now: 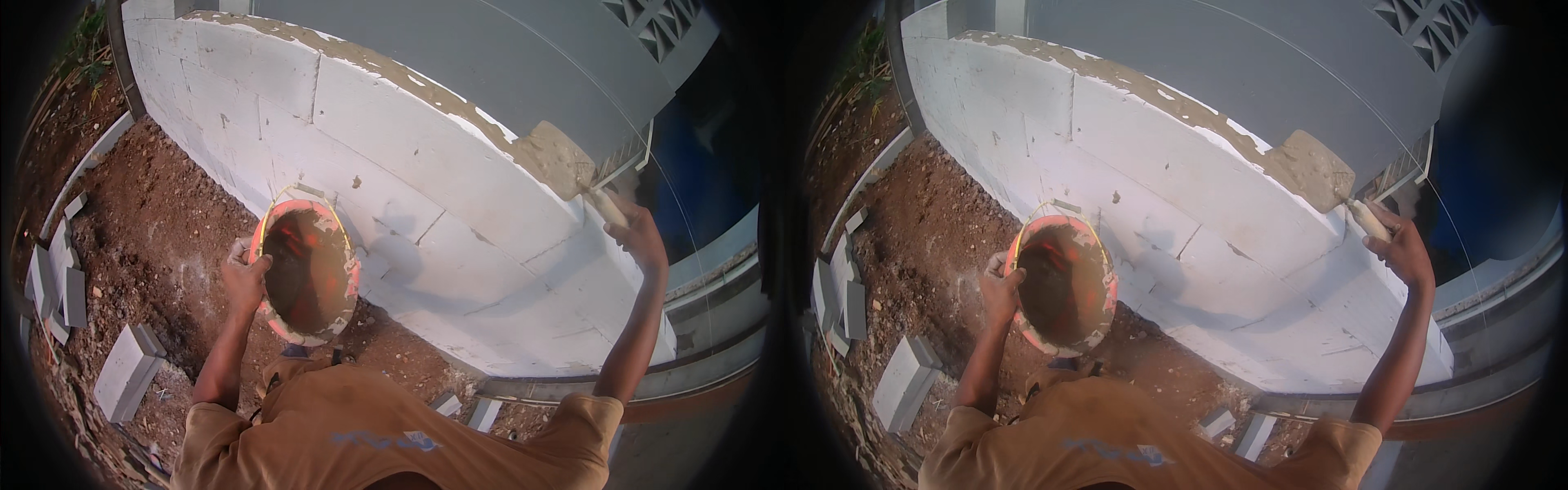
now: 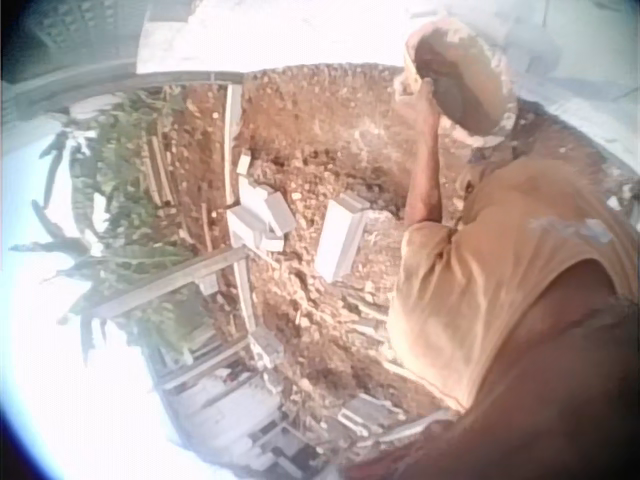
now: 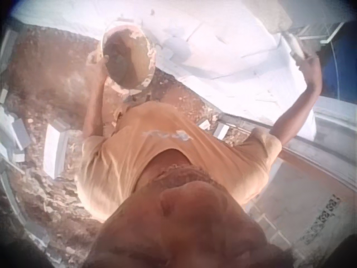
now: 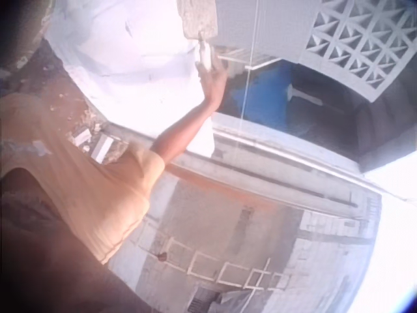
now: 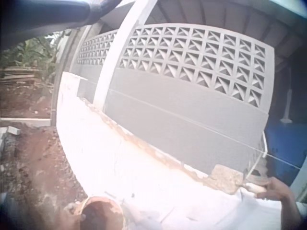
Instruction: The person applies mortar to a low wall using a trowel and bucket, then picks up and places white blocks onto the wall. The person repeats this process, applying mortar and positioning blocks along the wall.
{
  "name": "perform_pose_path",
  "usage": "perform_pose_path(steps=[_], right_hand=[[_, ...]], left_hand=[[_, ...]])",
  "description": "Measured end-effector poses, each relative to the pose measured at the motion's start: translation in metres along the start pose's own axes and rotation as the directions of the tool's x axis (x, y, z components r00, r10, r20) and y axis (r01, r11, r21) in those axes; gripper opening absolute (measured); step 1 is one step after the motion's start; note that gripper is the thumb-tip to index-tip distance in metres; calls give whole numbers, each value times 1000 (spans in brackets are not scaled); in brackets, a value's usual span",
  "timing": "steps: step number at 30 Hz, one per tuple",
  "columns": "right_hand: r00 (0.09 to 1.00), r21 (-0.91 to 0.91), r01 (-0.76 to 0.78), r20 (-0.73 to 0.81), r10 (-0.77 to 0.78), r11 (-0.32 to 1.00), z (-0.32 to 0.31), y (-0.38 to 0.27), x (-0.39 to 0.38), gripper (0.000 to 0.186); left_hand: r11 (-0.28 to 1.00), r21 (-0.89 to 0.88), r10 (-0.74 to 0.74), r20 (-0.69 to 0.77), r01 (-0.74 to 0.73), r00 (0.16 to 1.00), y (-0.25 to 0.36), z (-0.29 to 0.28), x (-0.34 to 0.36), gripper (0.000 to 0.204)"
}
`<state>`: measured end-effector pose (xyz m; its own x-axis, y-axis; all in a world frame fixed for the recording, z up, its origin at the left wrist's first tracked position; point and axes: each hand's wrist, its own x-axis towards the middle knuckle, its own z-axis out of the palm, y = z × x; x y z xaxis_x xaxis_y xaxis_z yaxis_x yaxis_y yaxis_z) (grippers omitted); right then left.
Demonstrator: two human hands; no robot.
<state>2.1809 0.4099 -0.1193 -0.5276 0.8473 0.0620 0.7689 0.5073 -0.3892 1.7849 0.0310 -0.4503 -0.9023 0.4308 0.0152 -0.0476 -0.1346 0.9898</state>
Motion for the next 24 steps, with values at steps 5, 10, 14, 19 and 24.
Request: perform_pose_path(steps=[5, 10, 14, 19, 24], right_hand=[[985, 61, 159, -78, -154, 985, -3, 28, 4, 64], [988, -80, 107, -106, -116, 991, 21, -23, 37, 62], [951, -175, 260, -123, -283, 950, 48, -47, 84, 59], [953, -362, 239, -92, -289, 901, 73, -110, 94, 67], [880, -479, 277, -223, -420, 833, 101, -124, 91, 61]], left_hand=[[999, -42, 31, -55, -33, 998, -14, 6, -8, 26], [994, -95, 41, -65, -47, 997, -21, 7, -6, 28], [989, -122, 81, -35, -85, 996, -21, 2, -2, 30], [999, -6, 37, -14, -37, 999, -21, 1, 4, 30], [989, -148, -5, 73, 15, 997, -11, -7, 10, 28]])
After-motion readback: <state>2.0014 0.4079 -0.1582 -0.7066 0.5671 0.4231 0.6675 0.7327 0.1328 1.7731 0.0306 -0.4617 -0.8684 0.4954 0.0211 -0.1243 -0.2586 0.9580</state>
